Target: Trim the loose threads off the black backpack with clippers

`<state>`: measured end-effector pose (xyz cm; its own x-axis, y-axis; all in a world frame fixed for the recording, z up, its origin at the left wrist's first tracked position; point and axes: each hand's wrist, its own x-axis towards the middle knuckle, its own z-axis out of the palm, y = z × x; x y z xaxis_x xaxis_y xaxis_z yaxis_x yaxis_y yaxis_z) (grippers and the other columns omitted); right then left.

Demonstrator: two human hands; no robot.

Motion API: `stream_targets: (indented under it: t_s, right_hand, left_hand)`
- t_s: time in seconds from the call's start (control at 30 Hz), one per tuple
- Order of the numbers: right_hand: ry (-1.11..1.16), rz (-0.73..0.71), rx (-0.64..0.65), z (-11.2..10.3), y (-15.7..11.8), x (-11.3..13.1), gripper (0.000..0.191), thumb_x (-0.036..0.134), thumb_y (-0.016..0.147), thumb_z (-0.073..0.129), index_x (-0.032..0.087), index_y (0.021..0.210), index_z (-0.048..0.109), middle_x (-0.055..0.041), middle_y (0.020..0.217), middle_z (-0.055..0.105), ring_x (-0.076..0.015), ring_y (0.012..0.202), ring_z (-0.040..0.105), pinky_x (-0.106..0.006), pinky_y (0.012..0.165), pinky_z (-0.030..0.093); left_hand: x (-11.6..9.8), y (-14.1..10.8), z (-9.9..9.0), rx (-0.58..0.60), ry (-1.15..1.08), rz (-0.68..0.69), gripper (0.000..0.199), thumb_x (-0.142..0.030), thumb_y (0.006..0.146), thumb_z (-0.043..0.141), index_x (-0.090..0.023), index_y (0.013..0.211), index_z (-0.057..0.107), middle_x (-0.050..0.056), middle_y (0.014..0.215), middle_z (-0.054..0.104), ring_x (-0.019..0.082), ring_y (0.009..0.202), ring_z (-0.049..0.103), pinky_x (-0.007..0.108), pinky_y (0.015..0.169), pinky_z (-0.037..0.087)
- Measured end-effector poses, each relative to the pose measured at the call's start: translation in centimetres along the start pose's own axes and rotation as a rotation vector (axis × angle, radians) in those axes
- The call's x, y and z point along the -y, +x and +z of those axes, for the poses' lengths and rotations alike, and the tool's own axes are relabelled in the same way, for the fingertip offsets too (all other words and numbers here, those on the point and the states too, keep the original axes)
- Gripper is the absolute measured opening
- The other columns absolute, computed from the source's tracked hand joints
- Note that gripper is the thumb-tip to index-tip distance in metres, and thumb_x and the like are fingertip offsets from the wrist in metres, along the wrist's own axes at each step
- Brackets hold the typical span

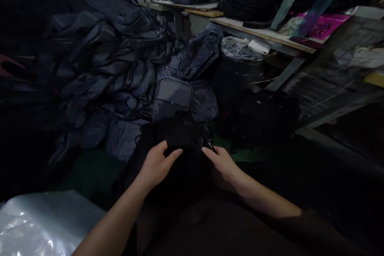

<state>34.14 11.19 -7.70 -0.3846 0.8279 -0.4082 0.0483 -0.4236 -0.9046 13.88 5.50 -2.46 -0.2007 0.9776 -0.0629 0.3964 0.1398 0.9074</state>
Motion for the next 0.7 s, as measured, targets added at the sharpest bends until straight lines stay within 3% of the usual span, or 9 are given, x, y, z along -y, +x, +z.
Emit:
stream_targets:
  t_s: [0.13,0.23,0.43,0.6,0.7]
  right_hand:
    - [0.077,0.041,0.027,0.8,0.1,0.8,0.026,0.04,0.071,0.066,0.017,0.068,0.056,0.0052,0.052,0.047,-0.0055,0.039,0.036,-0.018,0.034,0.02]
    - [0.167,-0.067,0.039,1.1,0.7,1.4,0.03,0.042,0.072,0.066,0.017,0.066,0.051,0.0061,0.052,0.046,-0.0032,0.035,0.029,-0.018,0.033,0.015]
    - [0.209,-0.299,-0.126,1.6,1.4,3.8,0.032,0.048,0.073,0.065,0.017,0.073,0.056,0.0042,0.057,0.05,-0.0039,0.037,0.031,-0.019,0.034,0.017]
    - [0.094,-0.479,-0.004,3.6,2.9,9.1,0.037,0.054,0.077,0.057,0.017,0.077,0.061,-0.0003,0.068,0.061,-0.0066,0.043,0.037,-0.021,0.038,0.024]
    - [0.105,-0.642,0.026,4.5,4.2,14.2,0.038,0.054,0.076,0.059,0.017,0.071,0.06,0.0029,0.059,0.055,-0.0069,0.044,0.038,-0.02,0.041,0.028]
  left_hand:
    - [-0.5,0.5,-0.7,-0.057,-0.027,0.01,0.034,-0.04,0.073,0.064,-0.022,0.101,0.066,0.004,0.103,0.068,0.023,0.096,0.062,0.034,0.085,0.048]
    - [-1.1,1.9,-2.5,-0.165,-0.08,-0.021,0.035,-0.039,0.069,0.068,-0.019,0.098,0.067,0.005,0.099,0.07,0.023,0.092,0.063,0.035,0.084,0.049]
    - [-3.4,6.6,-8.6,-0.644,-0.461,0.077,0.031,-0.033,0.061,0.075,-0.016,0.087,0.067,0.002,0.083,0.069,0.015,0.071,0.063,0.029,0.074,0.052]
    - [-7.6,7.8,-11.2,-0.836,-0.729,0.14,0.023,-0.022,0.059,0.076,-0.017,0.078,0.064,-0.002,0.079,0.068,0.012,0.072,0.064,0.024,0.071,0.053]
    - [-10.1,6.8,-11.1,-0.717,-0.907,0.099,0.013,-0.023,0.068,0.07,-0.017,0.078,0.064,0.0,0.081,0.069,0.014,0.077,0.065,0.025,0.073,0.054]
